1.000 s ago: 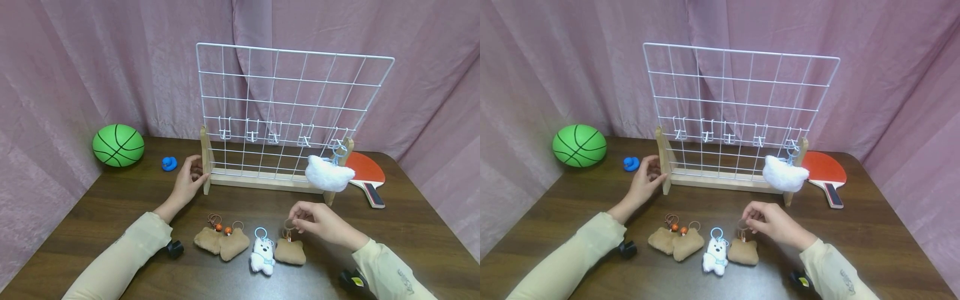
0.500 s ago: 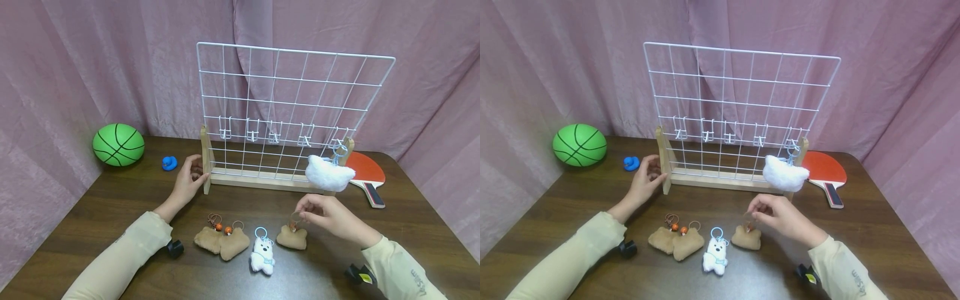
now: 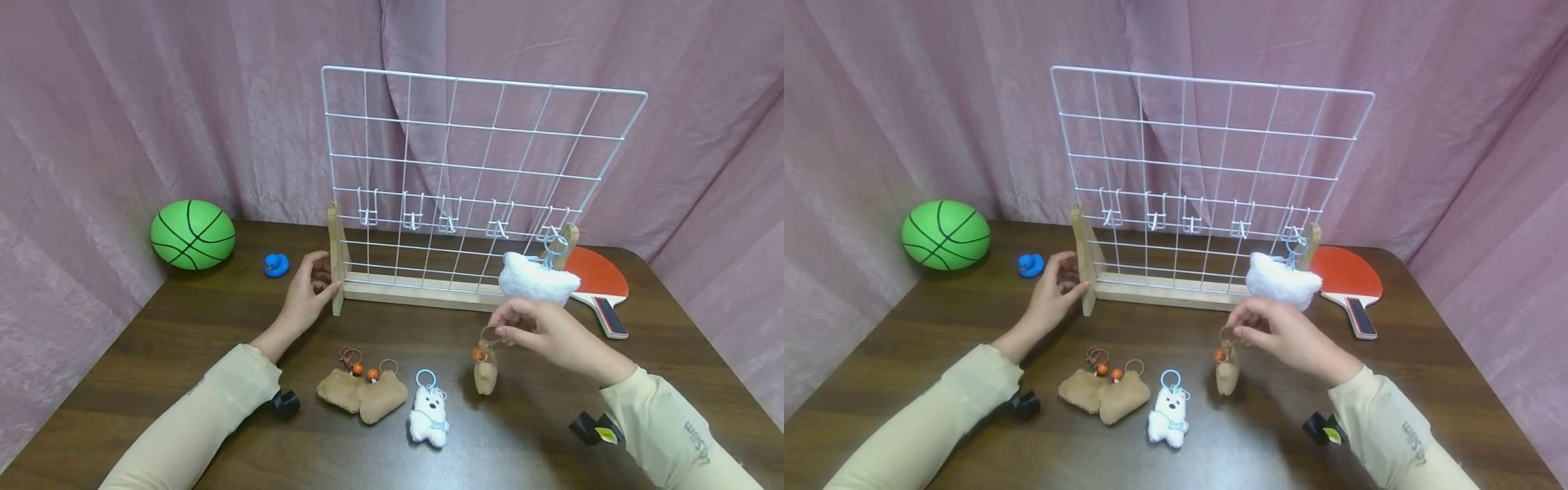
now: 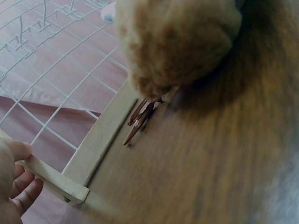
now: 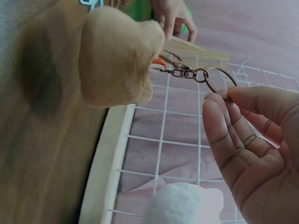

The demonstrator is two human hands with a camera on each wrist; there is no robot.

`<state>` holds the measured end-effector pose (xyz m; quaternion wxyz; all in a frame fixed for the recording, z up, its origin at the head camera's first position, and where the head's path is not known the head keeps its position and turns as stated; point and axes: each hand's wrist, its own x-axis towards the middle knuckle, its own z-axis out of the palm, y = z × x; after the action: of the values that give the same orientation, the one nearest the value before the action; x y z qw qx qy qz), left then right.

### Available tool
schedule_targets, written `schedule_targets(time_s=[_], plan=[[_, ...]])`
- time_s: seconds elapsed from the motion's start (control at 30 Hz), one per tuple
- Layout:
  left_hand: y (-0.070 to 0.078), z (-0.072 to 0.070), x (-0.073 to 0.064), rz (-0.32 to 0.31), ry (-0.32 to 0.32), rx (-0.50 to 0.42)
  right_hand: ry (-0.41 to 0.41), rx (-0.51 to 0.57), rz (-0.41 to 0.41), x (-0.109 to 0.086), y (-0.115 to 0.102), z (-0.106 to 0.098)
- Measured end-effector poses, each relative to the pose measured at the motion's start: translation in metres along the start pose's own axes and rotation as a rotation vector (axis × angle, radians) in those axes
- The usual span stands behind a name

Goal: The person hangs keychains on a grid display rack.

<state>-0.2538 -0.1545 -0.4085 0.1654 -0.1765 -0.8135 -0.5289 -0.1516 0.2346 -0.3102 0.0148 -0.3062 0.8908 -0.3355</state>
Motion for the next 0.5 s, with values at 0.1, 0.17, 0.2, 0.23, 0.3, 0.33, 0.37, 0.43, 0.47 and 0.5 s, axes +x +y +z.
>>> schedule_targets(time_s=[0.1,0.17,0.2,0.23,0.3,0.33,0.37,0.43,0.47,0.5], plan=[[0.000,0.000,0.001,-0.003,0.000,-0.004,0.007,-0.005,0.004,0.002,-0.002,-0.006],[0.001,0.000,0.001,-0.008,0.002,-0.008,0.018,-0.011,-0.009,0.004,-0.004,-0.010],[0.001,0.000,0.001,-0.012,0.002,-0.011,0.022,-0.012,-0.011,0.006,-0.004,-0.012],[0.001,0.000,0.001,-0.015,0.003,-0.013,0.024,-0.013,-0.008,0.007,-0.005,-0.014],[0.001,0.000,0.001,-0.021,0.003,-0.017,0.032,-0.025,-0.003,0.009,-0.006,-0.018],[0.001,0.000,0.001,-0.023,0.002,-0.018,0.036,-0.029,0.000,0.010,-0.006,-0.020],[0.001,0.000,0.001,-0.024,0.001,-0.018,0.040,-0.031,0.006,0.011,-0.007,-0.022],[0.001,0.000,0.001,-0.025,-0.001,-0.019,0.048,-0.045,0.016,0.013,-0.009,-0.025],[0.001,0.000,0.001,-0.025,-0.002,-0.019,0.053,-0.054,0.021,0.014,-0.010,-0.027],[0.001,0.000,0.000,-0.023,-0.003,-0.018,0.058,-0.058,0.024,0.015,-0.011,-0.029]])
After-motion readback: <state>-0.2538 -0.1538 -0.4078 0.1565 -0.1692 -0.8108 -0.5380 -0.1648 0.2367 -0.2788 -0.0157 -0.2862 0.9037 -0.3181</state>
